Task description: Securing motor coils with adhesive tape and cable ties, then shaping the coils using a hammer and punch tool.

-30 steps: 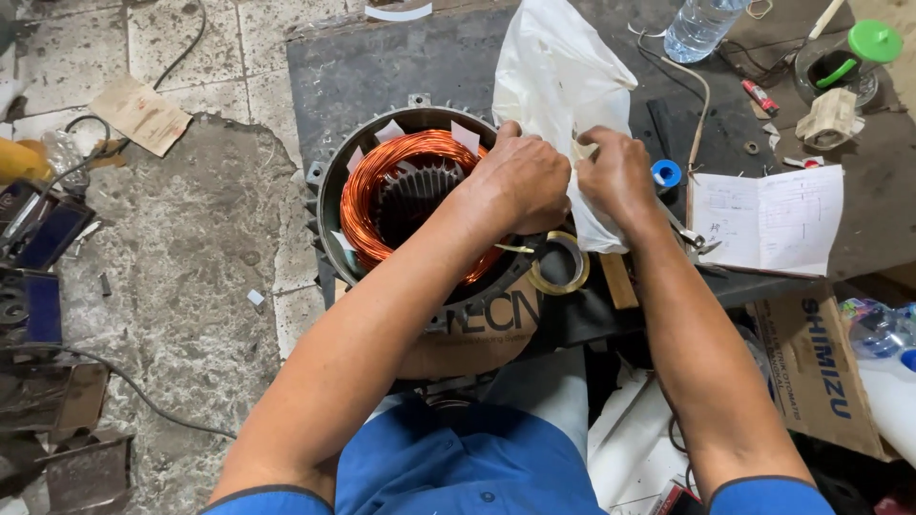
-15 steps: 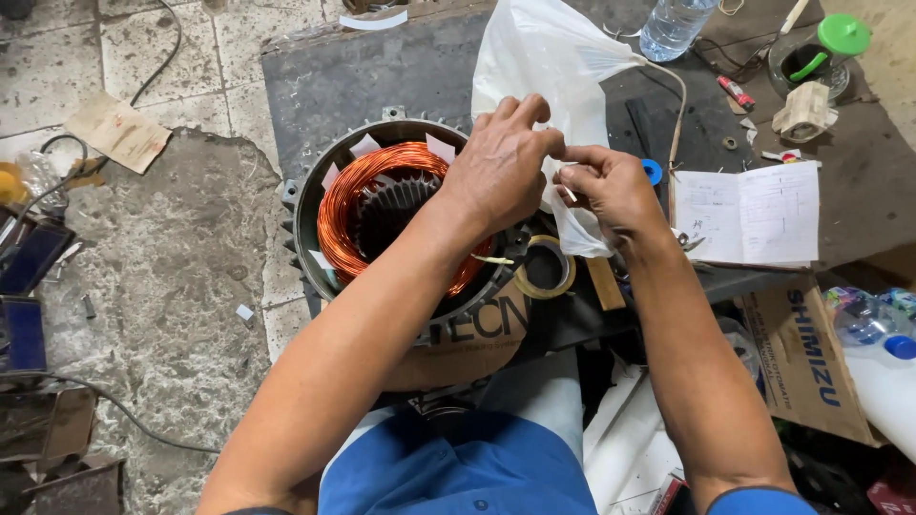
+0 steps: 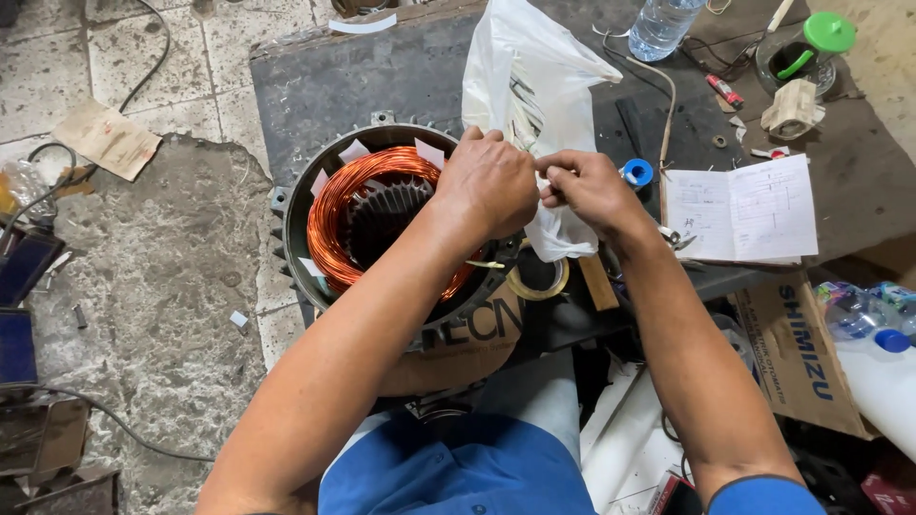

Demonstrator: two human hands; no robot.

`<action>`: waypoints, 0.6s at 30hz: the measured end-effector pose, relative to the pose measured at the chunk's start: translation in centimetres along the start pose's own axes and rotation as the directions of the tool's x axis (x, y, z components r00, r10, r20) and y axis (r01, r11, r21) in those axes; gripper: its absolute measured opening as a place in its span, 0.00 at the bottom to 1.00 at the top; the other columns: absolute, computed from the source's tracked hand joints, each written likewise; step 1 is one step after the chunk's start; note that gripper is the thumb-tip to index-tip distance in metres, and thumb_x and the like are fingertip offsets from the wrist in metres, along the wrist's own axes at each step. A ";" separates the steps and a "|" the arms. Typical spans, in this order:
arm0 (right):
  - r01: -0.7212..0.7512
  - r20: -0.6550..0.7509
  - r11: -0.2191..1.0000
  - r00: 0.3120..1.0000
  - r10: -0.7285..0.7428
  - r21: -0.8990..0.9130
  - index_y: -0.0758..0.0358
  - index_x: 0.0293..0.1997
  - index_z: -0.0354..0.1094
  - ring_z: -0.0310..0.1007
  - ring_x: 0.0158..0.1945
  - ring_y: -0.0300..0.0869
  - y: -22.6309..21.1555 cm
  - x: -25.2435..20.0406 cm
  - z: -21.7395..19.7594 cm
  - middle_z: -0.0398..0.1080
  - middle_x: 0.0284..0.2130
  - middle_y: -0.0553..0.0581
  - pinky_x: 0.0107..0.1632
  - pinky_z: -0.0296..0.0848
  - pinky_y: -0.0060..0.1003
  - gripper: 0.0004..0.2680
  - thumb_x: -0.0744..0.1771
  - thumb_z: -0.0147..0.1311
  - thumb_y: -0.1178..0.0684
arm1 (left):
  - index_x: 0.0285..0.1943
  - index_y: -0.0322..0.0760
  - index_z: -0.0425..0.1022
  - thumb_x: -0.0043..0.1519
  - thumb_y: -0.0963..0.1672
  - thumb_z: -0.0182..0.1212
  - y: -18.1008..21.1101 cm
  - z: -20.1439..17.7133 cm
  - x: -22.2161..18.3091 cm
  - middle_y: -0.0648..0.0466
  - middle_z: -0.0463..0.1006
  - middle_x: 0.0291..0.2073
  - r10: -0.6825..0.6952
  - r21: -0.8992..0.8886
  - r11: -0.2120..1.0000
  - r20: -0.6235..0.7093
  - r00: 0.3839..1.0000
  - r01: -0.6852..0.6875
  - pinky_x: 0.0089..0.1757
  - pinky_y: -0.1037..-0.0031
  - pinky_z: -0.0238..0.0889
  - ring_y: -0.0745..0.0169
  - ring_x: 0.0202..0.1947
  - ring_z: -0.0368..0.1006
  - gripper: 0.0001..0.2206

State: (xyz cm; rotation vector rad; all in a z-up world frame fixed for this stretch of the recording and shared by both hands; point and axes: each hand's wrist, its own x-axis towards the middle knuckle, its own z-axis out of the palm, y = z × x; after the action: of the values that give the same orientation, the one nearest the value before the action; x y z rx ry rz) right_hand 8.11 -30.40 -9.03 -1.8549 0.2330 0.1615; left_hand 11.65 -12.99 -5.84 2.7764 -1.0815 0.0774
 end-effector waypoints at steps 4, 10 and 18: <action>0.040 -0.112 0.786 0.984 -0.138 -0.618 0.46 0.59 0.75 0.73 0.57 0.59 6.2 6.9 -2.5 0.74 0.55 0.58 0.58 0.71 0.57 0.13 0.69 0.48 0.50 | 0.24 0.47 0.81 0.56 0.46 0.48 -0.3 1.1 0.4 0.54 0.81 0.21 -0.022 0.011 1.000 -0.012 1.000 0.022 0.44 0.60 0.55 0.50 0.37 0.78 0.14; 0.094 -0.181 0.637 0.918 -0.353 -0.765 0.74 0.62 0.71 0.63 0.63 0.77 4.1 6.0 -3.4 0.61 0.62 0.83 0.65 0.61 0.67 0.15 0.67 0.51 0.62 | 0.29 0.43 0.83 0.59 0.47 0.45 0.1 -0.2 -0.4 0.51 0.83 0.24 -0.021 -0.012 1.000 0.008 1.000 0.021 0.44 0.58 0.56 0.49 0.39 0.79 0.17; 0.236 -0.087 0.703 0.916 -0.391 -0.670 0.53 0.51 0.78 0.77 0.48 0.61 6.9 9.8 -3.5 0.78 0.42 0.61 0.52 0.75 0.56 0.10 0.66 0.54 0.58 | 0.27 0.43 0.83 0.59 0.46 0.44 0.2 -0.8 -0.6 0.51 0.82 0.23 -0.025 -0.035 0.999 0.022 0.999 0.026 0.44 0.58 0.56 0.48 0.38 0.80 0.18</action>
State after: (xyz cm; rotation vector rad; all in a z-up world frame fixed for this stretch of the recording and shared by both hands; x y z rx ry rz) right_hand 15.90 -36.46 -16.61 -2.5886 -0.0065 -0.2498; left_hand 11.10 -12.62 -5.07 2.7644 -1.0422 0.0253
